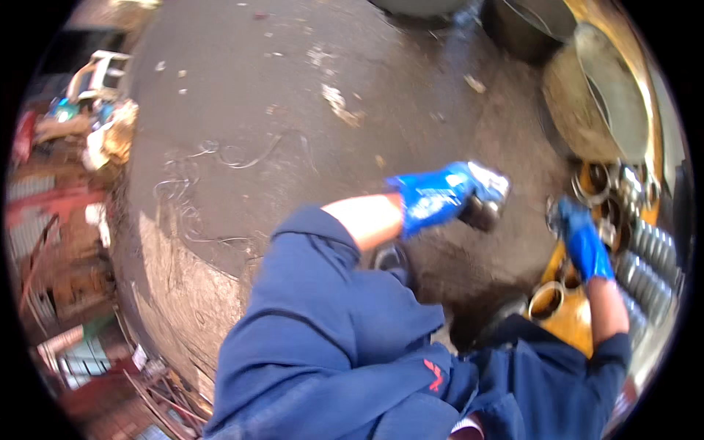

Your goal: The person is assembling metal parts, specifically threading a wire through metal rings. They are sitting on the floor in a workshop environment, handling the parts with gloved hands.

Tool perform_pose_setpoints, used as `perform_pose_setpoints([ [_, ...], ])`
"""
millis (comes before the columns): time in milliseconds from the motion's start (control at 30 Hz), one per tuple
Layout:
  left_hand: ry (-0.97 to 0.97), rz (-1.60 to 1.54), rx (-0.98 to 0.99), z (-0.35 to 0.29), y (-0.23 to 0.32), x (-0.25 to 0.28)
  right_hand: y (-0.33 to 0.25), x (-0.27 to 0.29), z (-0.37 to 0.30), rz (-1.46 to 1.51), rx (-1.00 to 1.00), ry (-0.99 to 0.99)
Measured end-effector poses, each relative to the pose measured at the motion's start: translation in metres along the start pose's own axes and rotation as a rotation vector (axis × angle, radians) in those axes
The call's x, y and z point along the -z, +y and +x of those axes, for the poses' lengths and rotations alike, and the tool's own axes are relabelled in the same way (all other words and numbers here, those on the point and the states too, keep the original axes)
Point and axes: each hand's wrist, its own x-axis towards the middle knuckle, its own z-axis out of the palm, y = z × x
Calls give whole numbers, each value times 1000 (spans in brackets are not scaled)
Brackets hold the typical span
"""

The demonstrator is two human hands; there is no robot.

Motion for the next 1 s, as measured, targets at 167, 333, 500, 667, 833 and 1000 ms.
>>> perform_pose_setpoints([
  [167, 331, -214, 149, -44, -39, 44, -105, -65, -58, -303, 115, -94],
  [333, 533, 52, 214, -113, -18, 71, -43, 108, -32, 50, -5, 359],
  [500, 873, 203, 116, -225, 57, 172, 38, 266, -13, 119, -28, 506],
  [667, 1361, 978, 123, -401, 220, 268, 44, 299, -16, 117, -41, 515],
  [833, 1772, 2176, 105, -434, 339, 271, -43, 72, -54, -96, 104, 101],
  [1000, 1067, 1149, -372, -209, 306, 255, -88, -49, -43, -372, 35, -46],
])
